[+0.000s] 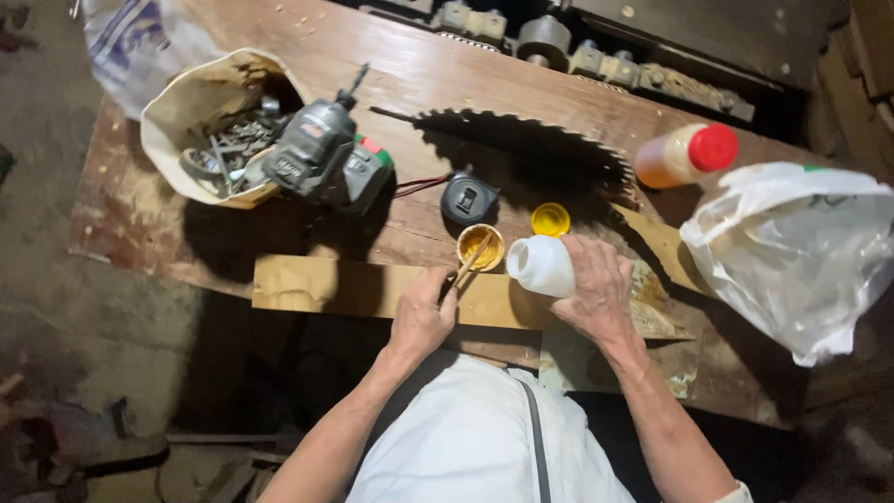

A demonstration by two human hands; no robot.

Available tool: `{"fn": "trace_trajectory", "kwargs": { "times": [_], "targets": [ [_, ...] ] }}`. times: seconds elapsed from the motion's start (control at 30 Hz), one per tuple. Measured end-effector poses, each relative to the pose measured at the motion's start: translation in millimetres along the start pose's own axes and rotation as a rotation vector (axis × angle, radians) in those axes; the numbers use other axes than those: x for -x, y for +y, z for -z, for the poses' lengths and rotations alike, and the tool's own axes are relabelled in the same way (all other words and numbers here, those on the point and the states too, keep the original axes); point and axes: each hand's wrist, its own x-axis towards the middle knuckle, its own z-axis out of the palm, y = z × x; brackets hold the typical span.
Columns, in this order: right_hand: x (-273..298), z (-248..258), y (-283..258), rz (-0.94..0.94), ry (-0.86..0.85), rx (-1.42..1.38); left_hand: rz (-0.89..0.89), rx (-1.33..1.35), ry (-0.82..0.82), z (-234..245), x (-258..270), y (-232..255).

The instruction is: Mixing wood filler components in a small container and applying the mixture to a wooden board.

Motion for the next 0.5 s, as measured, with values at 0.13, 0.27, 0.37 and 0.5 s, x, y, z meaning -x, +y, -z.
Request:
{"fn": "trace_trajectory", "kwargs": {
  "times": [0.13, 0.27, 0.37, 0.5],
  "targets": [
    [-3, -2, -1, 0.027, -0.025, 0.049, 0.031, 0.035, 0.0, -2, 4, -7],
    [-8, -1, -3, 0.029, -0.054, 0.07, 0.05, 0.079, -0.003, -3, 7, -8],
    [-11, -3, -2, 0.035, -0.079, 0.081, 0.055, 0.077, 0.003, -5, 7, -8],
    [-14, -3, -3, 0.05, -0.114, 0.115, 0.061, 0.094, 0.004, -8, 9, -8]
  ]
}}
